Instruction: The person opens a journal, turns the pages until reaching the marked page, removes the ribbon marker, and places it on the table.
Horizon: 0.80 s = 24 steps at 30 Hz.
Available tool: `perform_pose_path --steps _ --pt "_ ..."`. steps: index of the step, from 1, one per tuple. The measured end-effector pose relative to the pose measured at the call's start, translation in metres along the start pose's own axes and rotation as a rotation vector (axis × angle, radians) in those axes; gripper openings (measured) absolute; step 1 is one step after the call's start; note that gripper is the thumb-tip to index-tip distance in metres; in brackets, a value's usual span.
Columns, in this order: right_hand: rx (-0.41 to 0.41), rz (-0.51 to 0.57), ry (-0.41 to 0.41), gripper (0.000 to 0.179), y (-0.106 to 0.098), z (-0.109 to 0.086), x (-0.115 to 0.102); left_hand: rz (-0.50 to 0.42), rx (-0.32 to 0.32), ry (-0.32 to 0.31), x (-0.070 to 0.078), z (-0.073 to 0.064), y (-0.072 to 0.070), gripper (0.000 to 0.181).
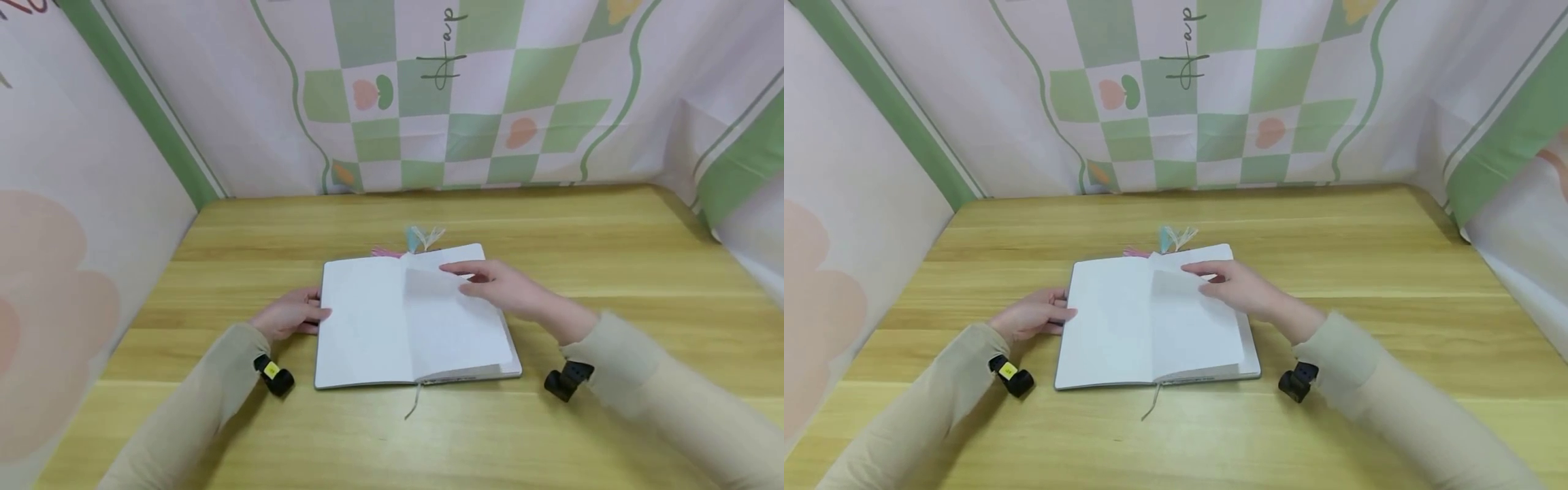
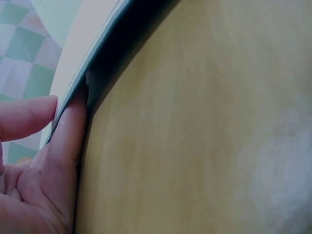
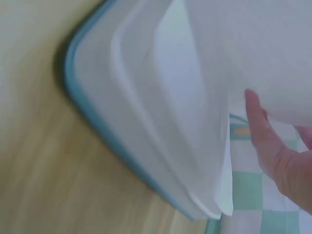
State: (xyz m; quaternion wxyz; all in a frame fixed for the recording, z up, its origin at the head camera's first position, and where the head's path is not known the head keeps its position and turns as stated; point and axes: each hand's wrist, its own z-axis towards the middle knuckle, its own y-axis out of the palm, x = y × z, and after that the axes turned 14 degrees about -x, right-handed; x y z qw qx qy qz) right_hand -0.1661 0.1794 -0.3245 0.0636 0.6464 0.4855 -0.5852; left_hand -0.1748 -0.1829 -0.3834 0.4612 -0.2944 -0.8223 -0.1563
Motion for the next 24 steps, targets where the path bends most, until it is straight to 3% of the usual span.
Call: perform_pose_path --steps 6,11,13,15,18,20,24 --pt "-0.047 0.494 -0.03 0.051 0.003 -0.002 -0.006 0.008 -0.001 -0.003 -0.001 0.0 0.0 0.038" --pt "-0.058 0.689 -0.129 0.056 0.007 -0.002 -0.013 0.004 0.002 -0.006 0.0 -0.001 0.0 0.038" --pt "-0.06 0.705 -0.167 0.057 0.009 -0.003 -0.015 0.004 0.002 -0.003 0.001 -0.001 0.001 0.038" --pt "-0.066 0.686 -0.19 0.059 0.011 -0.003 -0.016 0.01 -0.001 0.0 0.001 -0.002 0.002 0.038" --pt "-0.105 0.556 -0.208 0.065 0.016 0.001 -0.016 0.016 0.0 -0.001 0.001 -0.002 0.002 0.038" --pt "-0.138 0.407 -0.191 0.066 0.019 0.004 -0.016 0.017 0.001 -0.002 0.001 -0.002 0.002 0.039" --pt "-0.176 -0.015 -0.153 0.057 0.027 0.012 -0.015 0.018 0.005 -0.003 0.001 -0.001 0.001 0.041"
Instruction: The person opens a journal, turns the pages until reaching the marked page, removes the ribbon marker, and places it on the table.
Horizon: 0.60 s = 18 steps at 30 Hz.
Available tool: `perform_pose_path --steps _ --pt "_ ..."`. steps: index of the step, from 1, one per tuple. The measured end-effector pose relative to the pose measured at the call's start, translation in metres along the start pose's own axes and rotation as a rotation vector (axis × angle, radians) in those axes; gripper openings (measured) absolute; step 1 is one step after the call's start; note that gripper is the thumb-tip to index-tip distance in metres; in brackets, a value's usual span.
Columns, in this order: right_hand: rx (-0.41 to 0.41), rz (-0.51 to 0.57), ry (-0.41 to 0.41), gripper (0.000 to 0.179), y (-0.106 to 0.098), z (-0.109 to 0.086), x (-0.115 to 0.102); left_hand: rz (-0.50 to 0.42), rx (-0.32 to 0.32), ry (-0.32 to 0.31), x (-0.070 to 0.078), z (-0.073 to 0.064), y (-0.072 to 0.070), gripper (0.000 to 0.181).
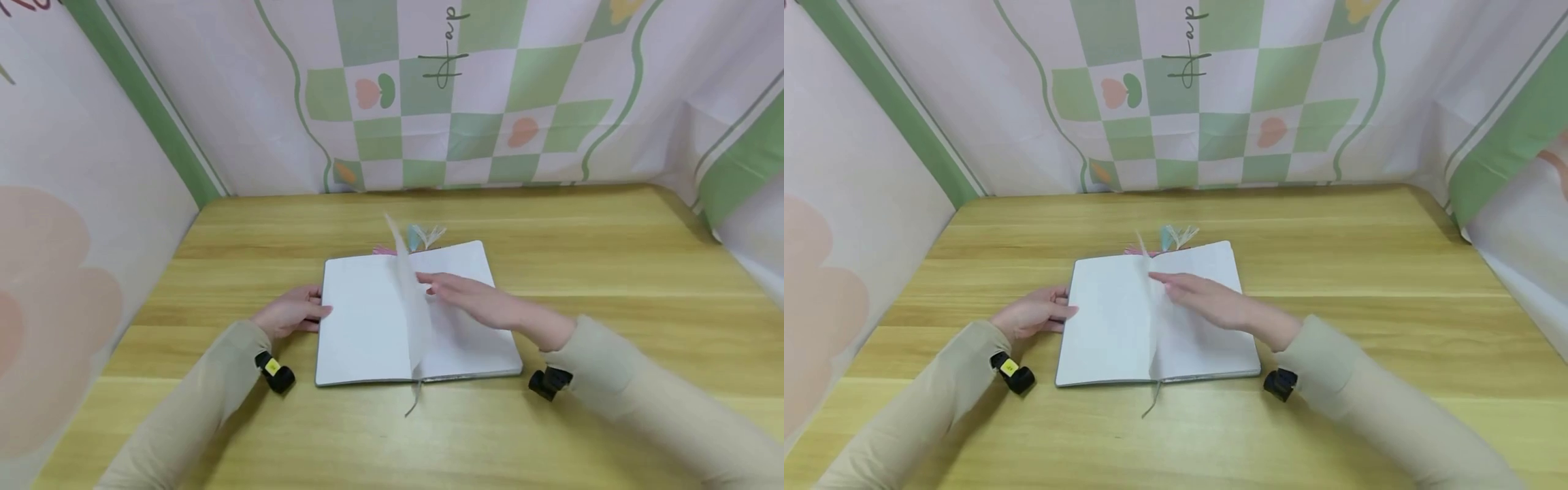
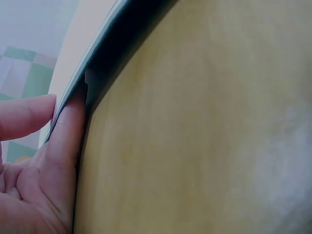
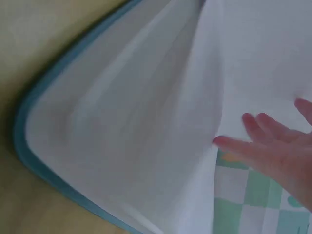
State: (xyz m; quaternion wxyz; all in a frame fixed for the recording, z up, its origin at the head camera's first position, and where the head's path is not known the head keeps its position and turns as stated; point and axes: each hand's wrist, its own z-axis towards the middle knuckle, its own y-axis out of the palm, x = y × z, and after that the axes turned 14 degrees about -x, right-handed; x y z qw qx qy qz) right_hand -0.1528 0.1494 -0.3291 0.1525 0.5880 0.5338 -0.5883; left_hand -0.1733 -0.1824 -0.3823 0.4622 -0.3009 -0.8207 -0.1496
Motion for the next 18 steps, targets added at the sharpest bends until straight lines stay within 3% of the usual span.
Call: perform_pose_path --steps 3,5,10,18 --pt "-0.058 -0.245 0.054 0.053 0.006 0.006 -0.001 -0.004 0.004 -0.005 0.0 0.0 -0.001 0.041" --pt "-0.113 -0.337 0.079 0.054 0.009 0.01 -0.002 -0.01 0.003 -0.006 0.0 0.001 -0.001 0.039" --pt "-0.196 -0.464 0.148 0.059 0.02 0.018 -0.006 -0.02 -0.011 0.006 -0.002 0.002 -0.002 0.032" --pt "-0.263 -0.67 0.254 0.064 0.041 0.023 -0.008 -0.034 -0.026 0.025 -0.004 0.004 -0.003 0.033"
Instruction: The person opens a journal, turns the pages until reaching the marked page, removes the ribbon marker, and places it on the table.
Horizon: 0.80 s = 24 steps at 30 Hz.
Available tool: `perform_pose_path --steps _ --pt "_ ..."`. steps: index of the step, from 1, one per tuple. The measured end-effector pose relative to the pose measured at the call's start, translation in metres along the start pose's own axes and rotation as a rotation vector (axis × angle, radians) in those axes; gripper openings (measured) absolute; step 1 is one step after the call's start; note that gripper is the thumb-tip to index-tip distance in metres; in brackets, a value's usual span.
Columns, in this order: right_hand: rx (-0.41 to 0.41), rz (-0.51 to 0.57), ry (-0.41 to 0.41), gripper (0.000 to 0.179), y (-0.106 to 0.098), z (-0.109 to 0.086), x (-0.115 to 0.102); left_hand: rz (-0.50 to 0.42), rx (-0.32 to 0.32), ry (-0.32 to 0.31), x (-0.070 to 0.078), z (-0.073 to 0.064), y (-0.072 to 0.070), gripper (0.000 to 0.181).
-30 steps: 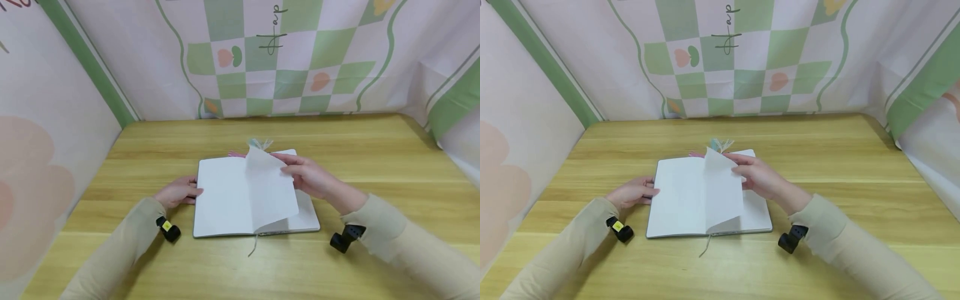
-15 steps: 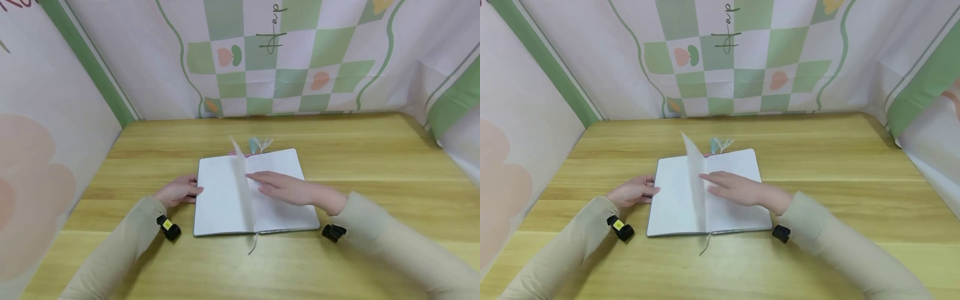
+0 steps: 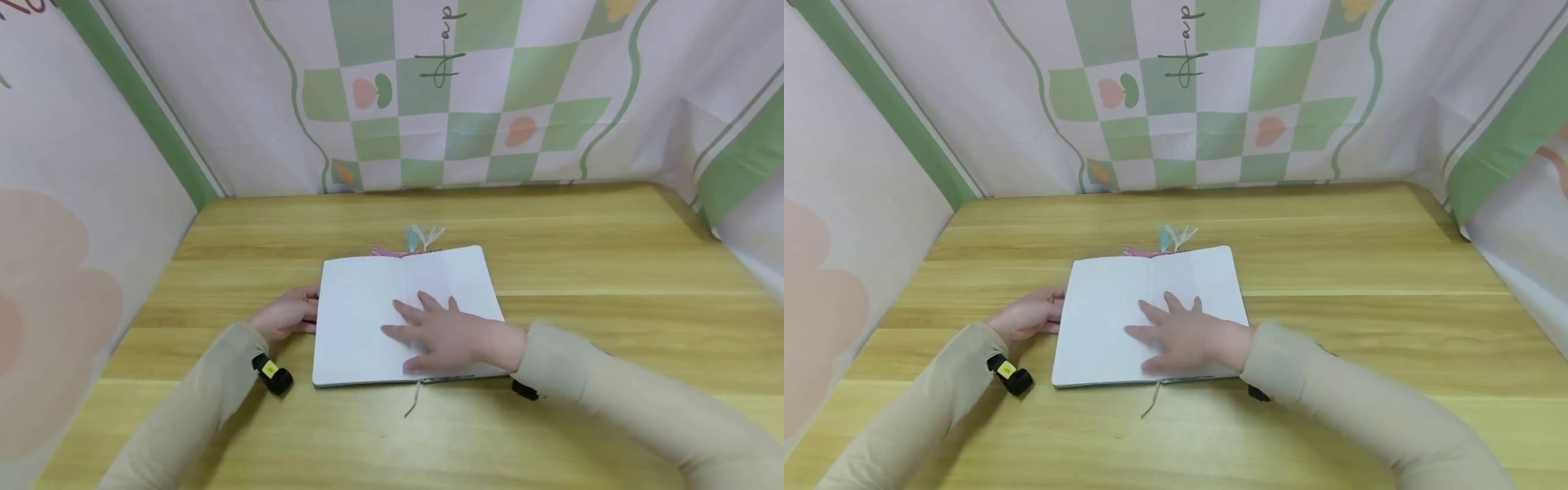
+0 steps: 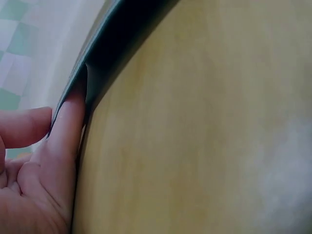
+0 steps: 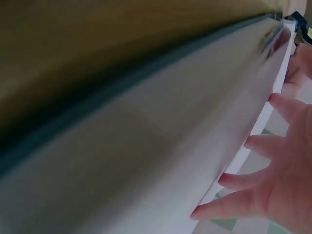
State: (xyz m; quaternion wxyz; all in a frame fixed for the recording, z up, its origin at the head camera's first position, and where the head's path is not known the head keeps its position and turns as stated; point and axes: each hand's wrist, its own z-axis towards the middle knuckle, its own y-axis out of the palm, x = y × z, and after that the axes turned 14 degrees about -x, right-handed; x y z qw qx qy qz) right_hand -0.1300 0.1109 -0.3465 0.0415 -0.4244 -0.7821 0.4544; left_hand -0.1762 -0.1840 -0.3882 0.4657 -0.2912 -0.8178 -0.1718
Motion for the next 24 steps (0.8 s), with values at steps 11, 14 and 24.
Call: perform_pose_path --steps 11,14,24 --pt "-0.014 -0.097 0.046 0.062 -0.002 0.001 -0.009 -0.064 -0.03 0.019 0.001 -0.004 0.0 0.043" --pt "-0.012 -0.106 0.045 0.063 -0.003 0.001 -0.008 -0.02 -0.01 0.008 0.001 -0.004 0.001 0.039" --pt "0.0 -0.021 0.041 0.074 -0.011 -0.002 0.011 0.036 0.028 -0.025 0.004 -0.006 0.005 0.042"
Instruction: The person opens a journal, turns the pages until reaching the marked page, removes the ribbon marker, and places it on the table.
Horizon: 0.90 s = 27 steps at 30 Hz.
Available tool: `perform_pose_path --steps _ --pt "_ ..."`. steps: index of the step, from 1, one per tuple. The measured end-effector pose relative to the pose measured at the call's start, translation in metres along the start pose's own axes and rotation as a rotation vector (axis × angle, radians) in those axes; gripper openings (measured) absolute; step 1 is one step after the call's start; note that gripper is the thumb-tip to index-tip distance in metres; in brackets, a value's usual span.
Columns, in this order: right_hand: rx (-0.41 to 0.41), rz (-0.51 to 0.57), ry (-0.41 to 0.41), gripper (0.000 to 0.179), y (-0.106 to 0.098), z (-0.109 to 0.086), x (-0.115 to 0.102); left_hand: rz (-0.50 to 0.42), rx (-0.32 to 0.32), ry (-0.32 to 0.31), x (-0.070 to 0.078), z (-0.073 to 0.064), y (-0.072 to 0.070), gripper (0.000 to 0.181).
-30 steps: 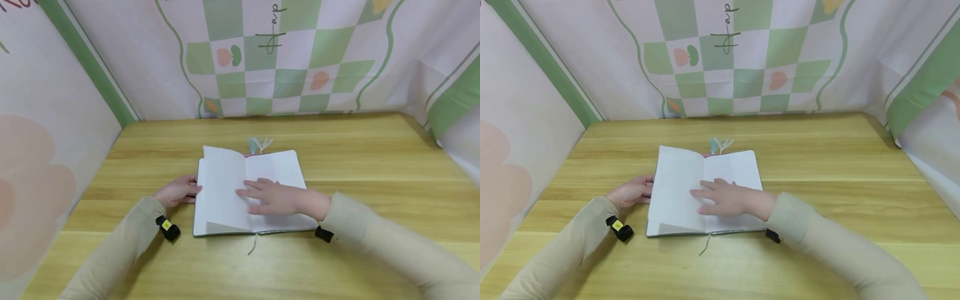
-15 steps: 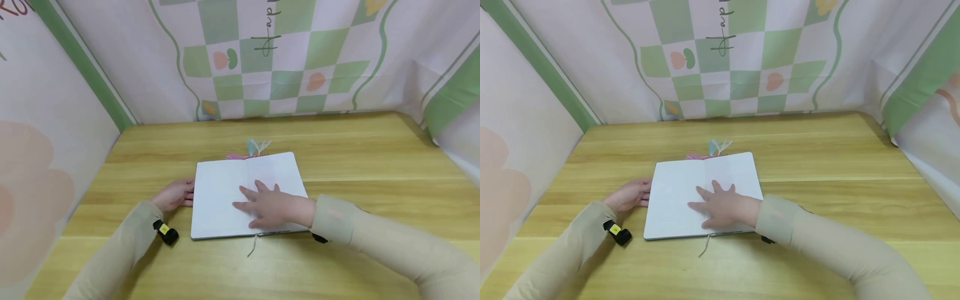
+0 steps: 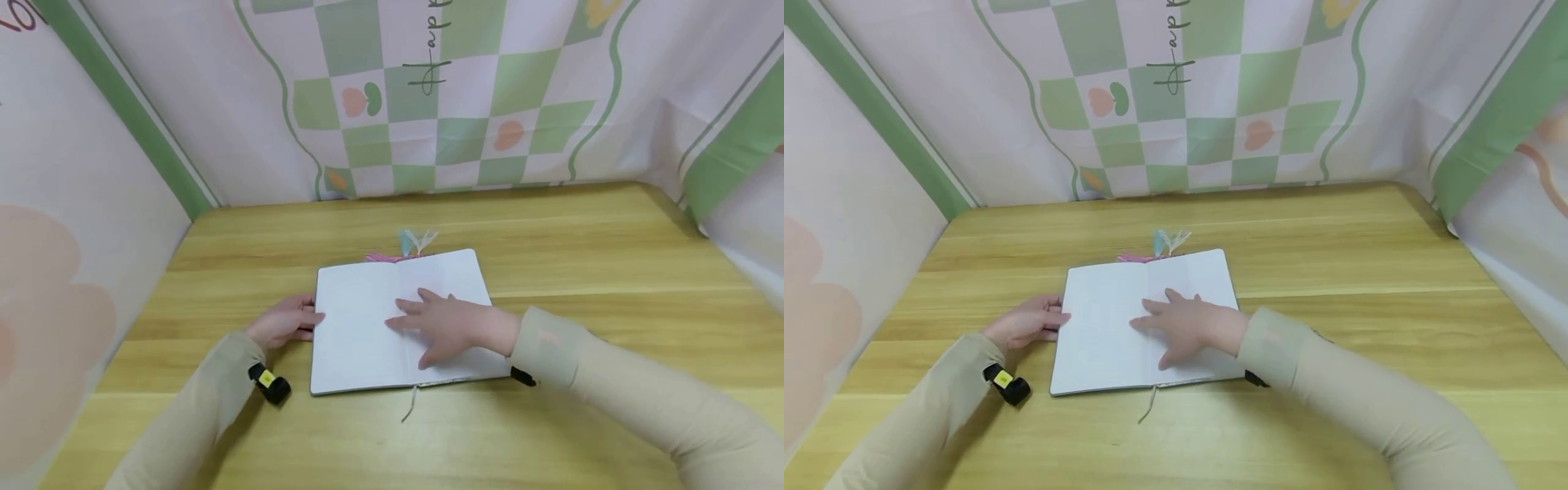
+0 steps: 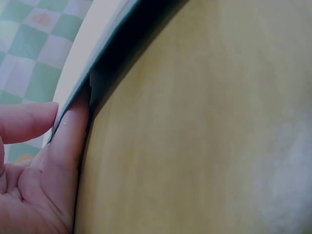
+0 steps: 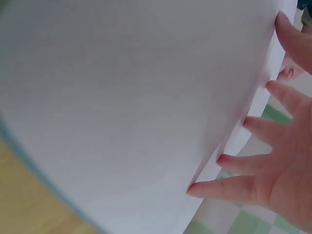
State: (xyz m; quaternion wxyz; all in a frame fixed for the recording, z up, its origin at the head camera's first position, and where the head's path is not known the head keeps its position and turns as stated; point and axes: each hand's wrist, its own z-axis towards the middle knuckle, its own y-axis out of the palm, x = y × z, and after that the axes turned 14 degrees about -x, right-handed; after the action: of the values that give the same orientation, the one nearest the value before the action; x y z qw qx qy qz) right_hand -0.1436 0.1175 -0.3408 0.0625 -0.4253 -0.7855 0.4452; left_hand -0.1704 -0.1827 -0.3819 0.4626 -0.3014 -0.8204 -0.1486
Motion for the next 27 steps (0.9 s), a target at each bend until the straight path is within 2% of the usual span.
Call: perform_pose_path --steps 7,14,20,27 --pt "0.053 0.005 0.021 0.076 -0.01 0.002 0.03 -0.011 0.001 0.008 0.0 -0.001 0.001 0.043" --pt "0.119 0.041 0.103 0.082 -0.018 0.005 0.058 -0.003 0.014 -0.003 0.0 0.0 0.001 0.042" --pt "0.158 0.084 0.171 0.088 -0.023 0.006 0.068 -0.008 0.018 -0.005 0.0 -0.002 0.001 0.041" --pt "0.176 0.12 0.186 0.099 -0.028 0.002 0.082 -0.002 0.023 -0.006 -0.002 0.003 0.0 0.043"
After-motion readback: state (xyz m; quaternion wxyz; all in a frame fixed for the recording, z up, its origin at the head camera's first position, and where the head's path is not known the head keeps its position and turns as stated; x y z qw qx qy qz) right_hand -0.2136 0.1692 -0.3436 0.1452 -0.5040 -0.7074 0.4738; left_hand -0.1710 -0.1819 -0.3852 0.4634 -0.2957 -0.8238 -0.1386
